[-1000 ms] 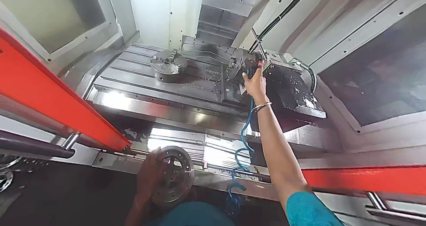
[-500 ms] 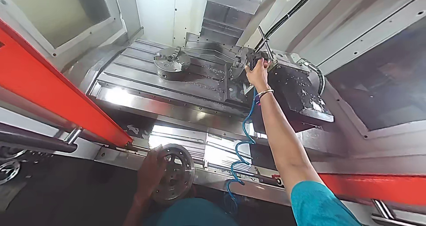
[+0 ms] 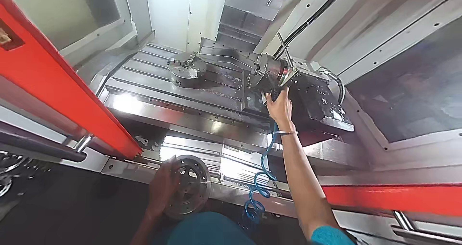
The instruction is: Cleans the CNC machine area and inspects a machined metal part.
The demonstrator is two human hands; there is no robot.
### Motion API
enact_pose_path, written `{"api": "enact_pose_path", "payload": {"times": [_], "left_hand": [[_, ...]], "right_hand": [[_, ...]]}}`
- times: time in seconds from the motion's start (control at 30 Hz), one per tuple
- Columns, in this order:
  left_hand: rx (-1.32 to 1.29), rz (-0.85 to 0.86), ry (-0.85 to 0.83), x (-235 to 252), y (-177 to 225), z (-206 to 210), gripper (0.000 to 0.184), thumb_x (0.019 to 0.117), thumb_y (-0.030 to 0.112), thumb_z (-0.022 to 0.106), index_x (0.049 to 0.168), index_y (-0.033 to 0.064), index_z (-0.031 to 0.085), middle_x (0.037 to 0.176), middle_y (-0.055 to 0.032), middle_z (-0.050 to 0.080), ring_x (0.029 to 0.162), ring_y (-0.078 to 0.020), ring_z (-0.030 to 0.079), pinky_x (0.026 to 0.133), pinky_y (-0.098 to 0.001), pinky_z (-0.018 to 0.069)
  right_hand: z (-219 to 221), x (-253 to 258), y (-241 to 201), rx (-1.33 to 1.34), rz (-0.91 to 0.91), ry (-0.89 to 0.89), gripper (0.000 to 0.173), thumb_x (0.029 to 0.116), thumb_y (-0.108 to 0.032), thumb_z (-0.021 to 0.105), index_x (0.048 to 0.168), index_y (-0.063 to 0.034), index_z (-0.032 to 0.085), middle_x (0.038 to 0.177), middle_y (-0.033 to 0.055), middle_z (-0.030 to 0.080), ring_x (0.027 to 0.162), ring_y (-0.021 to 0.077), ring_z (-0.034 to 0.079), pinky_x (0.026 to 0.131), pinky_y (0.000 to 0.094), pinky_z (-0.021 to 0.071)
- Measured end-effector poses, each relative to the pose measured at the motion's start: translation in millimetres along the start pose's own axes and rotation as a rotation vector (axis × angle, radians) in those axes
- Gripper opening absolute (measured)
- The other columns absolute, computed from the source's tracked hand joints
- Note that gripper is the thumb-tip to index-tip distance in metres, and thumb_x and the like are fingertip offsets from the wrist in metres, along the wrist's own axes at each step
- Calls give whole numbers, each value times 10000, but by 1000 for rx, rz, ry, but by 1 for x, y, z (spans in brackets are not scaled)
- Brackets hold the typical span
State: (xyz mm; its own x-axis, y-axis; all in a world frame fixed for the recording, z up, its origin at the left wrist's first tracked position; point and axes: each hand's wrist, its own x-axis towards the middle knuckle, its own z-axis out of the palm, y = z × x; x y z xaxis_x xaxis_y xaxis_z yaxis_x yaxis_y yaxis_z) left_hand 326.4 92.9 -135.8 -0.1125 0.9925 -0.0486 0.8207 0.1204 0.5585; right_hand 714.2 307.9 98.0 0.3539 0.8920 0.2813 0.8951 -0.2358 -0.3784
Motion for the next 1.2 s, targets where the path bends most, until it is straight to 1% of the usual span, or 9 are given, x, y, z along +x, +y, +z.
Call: {"api": "enact_pose_path", "payload": {"times": [0.07, 0.2, 0.4, 0.5, 0.67, 0.77, 0.87, 1.03, 1.2], "left_hand": [[-19, 12, 9, -2, 1, -1, 537, 947, 352, 636, 1418, 98, 601, 1285, -183, 669, 1080, -382, 698, 869, -590, 576], [-32, 10, -6, -1, 3, -3, 558, 938, 324, 655, 1446, 107, 575, 1301, -187, 662, 1076, -384, 699, 872, -595, 575], [-34, 14, -19, 0, 1, -1, 586, 941, 335, 658, 1473, 113, 553, 1314, -197, 654, 1081, -397, 697, 880, -604, 570], [-35, 12, -10, 0, -1, -1, 587, 941, 339, 658, 1474, 113, 553, 1322, -198, 649, 1092, -400, 692, 881, -610, 567], [-25, 17, 4, -1, -2, 2, 593, 936, 354, 652, 1477, 133, 554, 1318, -182, 656, 1086, -382, 696, 880, -598, 570], [-30, -1, -23, 0, -1, 0, 604, 938, 360, 654, 1492, 149, 540, 1346, -173, 644, 1104, -380, 690, 889, -599, 567], [-35, 15, 16, -1, -1, 0, 591, 920, 334, 674, 1468, 142, 566, 1323, -180, 656, 1069, -387, 703, 869, -600, 577], [-39, 15, 11, 1, -2, 2, 587, 928, 342, 663, 1473, 147, 560, 1339, -160, 651, 1097, -373, 697, 887, -591, 576], [-40, 34, 29, 0, -2, 2, 592, 921, 336, 677, 1462, 124, 567, 1322, -166, 660, 1082, -374, 703, 880, -592, 578]], "right_hand": [[-2, -21, 4, -8, 13, 4, 654, 1030, -376, 592, 1501, 10, 354, 1096, 277, 686, 1060, 445, 676, 957, 609, 484], [12, -32, 17, 33, 16, 16, 643, 1034, -332, 587, 1505, 39, 355, 1258, 298, 638, 1181, 429, 639, 1038, 562, 472], [13, -33, 17, 52, -19, 25, 595, 1029, -308, 597, 1472, 29, 387, 1138, 280, 675, 1102, 414, 672, 994, 562, 496], [20, -37, 16, 59, -4, -21, 596, 1035, -304, 589, 1478, 33, 376, 1194, 276, 662, 1140, 407, 659, 1016, 543, 491], [42, -28, 25, 83, -8, -55, 608, 1030, -286, 593, 1490, 33, 356, 1241, 276, 648, 1150, 403, 659, 1008, 561, 494], [48, -30, 20, 98, 0, -89, 631, 1027, -276, 602, 1504, 36, 331, 1286, 272, 629, 1177, 386, 649, 1022, 537, 495], [53, -38, 19, 74, 8, -129, 659, 1028, -308, 600, 1529, 22, 326, 1321, 255, 624, 1201, 364, 644, 1046, 503, 497], [60, -28, 23, 39, 34, -152, 636, 1039, -321, 575, 1536, -13, 324, 1218, 241, 674, 1117, 372, 683, 984, 523, 526], [66, -20, 25, 1, 25, -172, 635, 1030, -324, 586, 1525, -2, 352, 1290, 252, 642, 1191, 377, 648, 1032, 516, 498]]}}
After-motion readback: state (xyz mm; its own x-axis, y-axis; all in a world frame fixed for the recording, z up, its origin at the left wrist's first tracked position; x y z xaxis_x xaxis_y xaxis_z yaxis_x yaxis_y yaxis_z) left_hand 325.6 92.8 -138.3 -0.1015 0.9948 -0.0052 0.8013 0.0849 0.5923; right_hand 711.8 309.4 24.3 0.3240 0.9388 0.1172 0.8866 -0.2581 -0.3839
